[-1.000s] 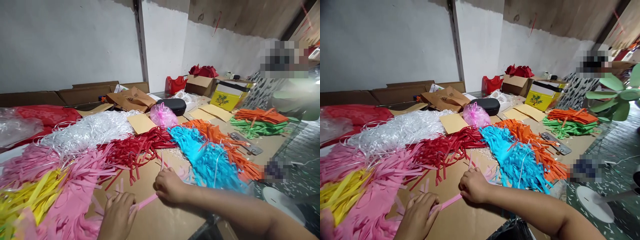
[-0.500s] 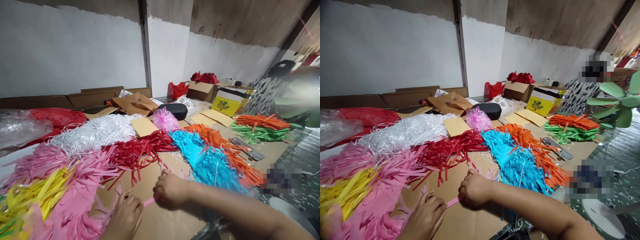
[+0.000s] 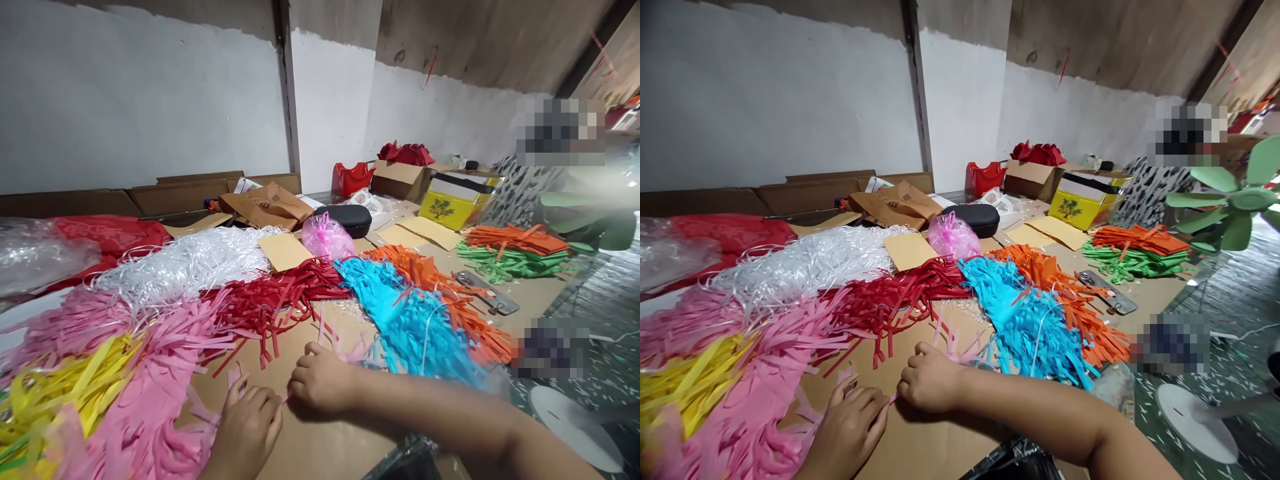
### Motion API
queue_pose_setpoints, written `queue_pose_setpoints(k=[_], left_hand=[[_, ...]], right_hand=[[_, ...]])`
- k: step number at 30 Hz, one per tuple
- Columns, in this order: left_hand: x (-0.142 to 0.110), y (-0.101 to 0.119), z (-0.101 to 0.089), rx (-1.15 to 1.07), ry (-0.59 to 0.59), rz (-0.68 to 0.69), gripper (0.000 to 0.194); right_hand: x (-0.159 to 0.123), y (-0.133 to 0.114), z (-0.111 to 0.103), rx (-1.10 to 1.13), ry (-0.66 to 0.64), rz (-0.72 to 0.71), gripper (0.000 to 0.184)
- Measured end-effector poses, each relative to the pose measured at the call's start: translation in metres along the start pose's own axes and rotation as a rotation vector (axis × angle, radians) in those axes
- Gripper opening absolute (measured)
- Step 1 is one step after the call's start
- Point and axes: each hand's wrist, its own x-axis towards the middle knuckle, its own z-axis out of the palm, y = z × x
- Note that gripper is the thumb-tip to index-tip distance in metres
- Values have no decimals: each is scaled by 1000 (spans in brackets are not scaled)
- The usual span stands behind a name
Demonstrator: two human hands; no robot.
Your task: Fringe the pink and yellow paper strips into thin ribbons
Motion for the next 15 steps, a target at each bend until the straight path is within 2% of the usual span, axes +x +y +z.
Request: queue_pose_setpoints(k=[4, 7, 10, 12, 15], left_hand=[[-1, 5, 0, 4, 8, 4, 26], [-5, 10, 1, 46, 28, 15, 39], [-14, 9, 0, 56, 46, 2, 50], [-20, 5, -3, 8, 46, -4, 45], [-29, -4, -6, -68, -11, 8, 27]], right_hand=[[2, -5, 9, 14, 57, 59, 18], [-4, -10, 10, 10, 111, 62, 21], [-20, -9, 6, 19, 101, 10, 21], [-32, -4, 4, 114, 82, 29, 17], [-44, 6, 7, 365, 64, 175, 8]])
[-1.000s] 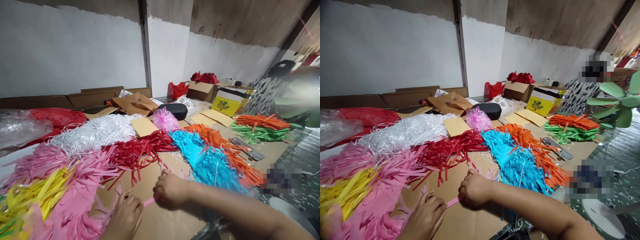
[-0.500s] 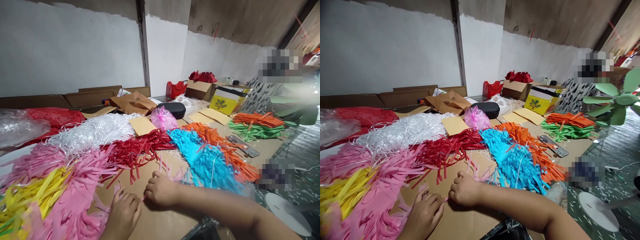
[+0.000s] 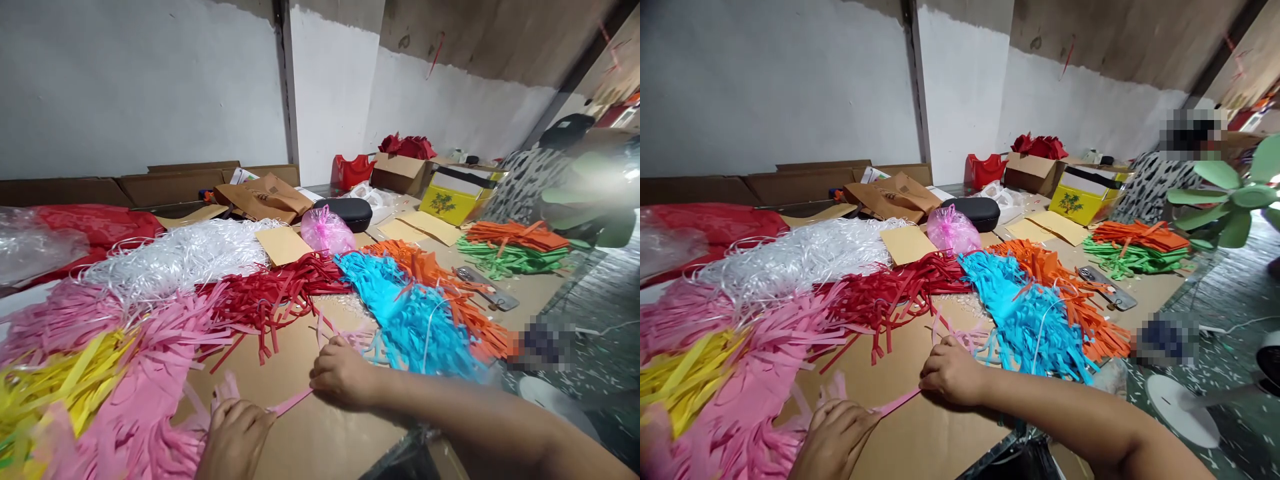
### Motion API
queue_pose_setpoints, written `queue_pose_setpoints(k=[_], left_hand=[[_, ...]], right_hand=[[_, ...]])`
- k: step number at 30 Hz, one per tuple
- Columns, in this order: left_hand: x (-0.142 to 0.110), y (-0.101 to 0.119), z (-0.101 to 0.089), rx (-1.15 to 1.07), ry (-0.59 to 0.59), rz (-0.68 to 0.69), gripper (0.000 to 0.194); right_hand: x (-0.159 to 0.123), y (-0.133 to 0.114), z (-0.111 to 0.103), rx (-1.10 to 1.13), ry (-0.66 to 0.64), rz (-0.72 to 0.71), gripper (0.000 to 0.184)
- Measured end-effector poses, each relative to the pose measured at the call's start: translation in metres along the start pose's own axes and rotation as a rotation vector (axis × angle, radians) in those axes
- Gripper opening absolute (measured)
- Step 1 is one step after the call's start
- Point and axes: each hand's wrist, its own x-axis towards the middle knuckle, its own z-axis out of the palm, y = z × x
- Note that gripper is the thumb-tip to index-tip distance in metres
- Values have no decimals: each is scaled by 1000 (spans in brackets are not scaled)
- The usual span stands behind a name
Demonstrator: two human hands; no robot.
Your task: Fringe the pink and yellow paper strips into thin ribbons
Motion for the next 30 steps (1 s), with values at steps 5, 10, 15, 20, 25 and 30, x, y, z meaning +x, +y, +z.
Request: queue_pose_setpoints(k=[5, 10, 15, 20, 25, 30], left_hand=[[-4, -6, 2, -72, -73, -115, 14], [1, -2, 6, -67, -157, -247, 13], [3, 0, 6, -123, -253, -370, 16], [10, 2, 3, -119, -326, -470, 17], [22, 7, -2, -5, -345, -451, 21], [30, 14, -3, 45, -213, -185, 28]], right_hand=[[-1, 12, 2, 169, -14, 104, 11], [-3, 12, -4, 241, -26, 126, 9], [3, 7, -8, 238, -75, 203, 9], [18, 7, -11, 199, -175, 279, 3], [31, 10, -15, 134, -285, 311, 7], [33, -2, -23, 49, -309, 233, 9]])
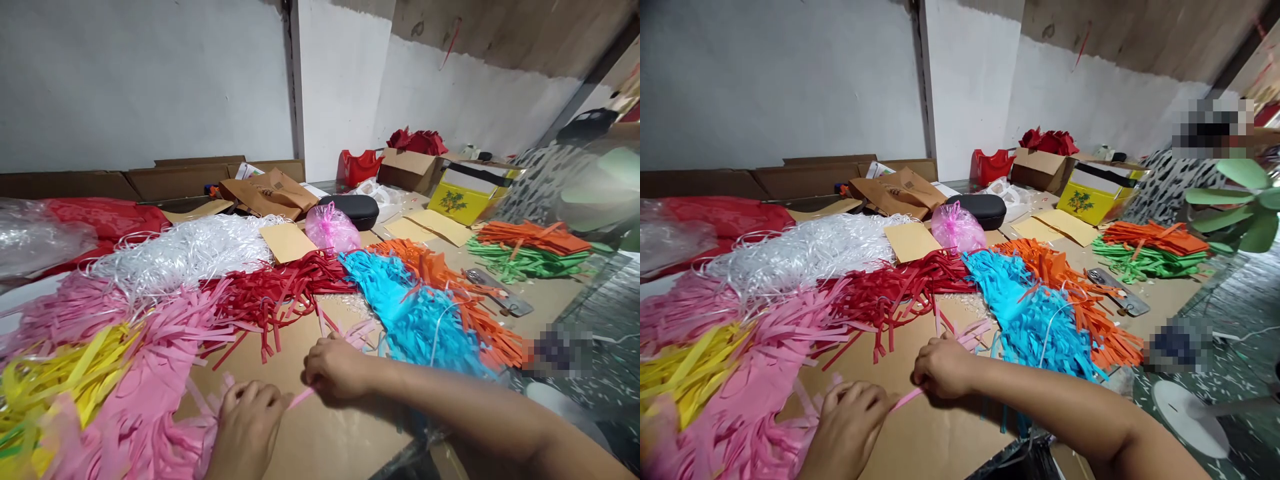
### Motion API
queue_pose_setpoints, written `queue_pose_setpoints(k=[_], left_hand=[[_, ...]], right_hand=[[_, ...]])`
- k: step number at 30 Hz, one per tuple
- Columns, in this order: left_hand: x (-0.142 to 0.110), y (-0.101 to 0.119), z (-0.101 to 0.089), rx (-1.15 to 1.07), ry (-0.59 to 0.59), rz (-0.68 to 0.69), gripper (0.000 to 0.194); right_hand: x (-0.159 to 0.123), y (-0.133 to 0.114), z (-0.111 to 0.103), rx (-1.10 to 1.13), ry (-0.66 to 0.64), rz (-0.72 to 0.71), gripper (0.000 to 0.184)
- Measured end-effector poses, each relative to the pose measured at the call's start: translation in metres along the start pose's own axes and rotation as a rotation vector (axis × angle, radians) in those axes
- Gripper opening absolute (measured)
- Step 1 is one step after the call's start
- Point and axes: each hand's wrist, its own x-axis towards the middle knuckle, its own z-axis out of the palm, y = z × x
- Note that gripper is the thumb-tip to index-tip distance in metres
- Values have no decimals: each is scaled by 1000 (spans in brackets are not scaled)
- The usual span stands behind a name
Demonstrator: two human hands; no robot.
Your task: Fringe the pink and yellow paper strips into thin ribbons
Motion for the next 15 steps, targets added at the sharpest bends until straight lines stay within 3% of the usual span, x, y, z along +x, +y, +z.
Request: queue_pose_setpoints(k=[3, 7, 10, 12, 15], left_hand=[[2, 6, 2, 28, 156, 192, 41], [6, 14, 9, 45, 173, 182, 27], [10, 18, 13, 74, 224, 181, 31], [11, 19, 8, 86, 291, 181, 35], [9, 20, -11, 87, 410, 270, 26]], right_hand=[[-6, -9, 2, -127, 61, -104, 11], [-4, -12, 11, -353, 153, -226, 20], [-3, -15, 15, -429, 208, -308, 23], [-6, -24, 15, -325, 253, -253, 24], [-20, -43, 7, 109, 255, -80, 20]])
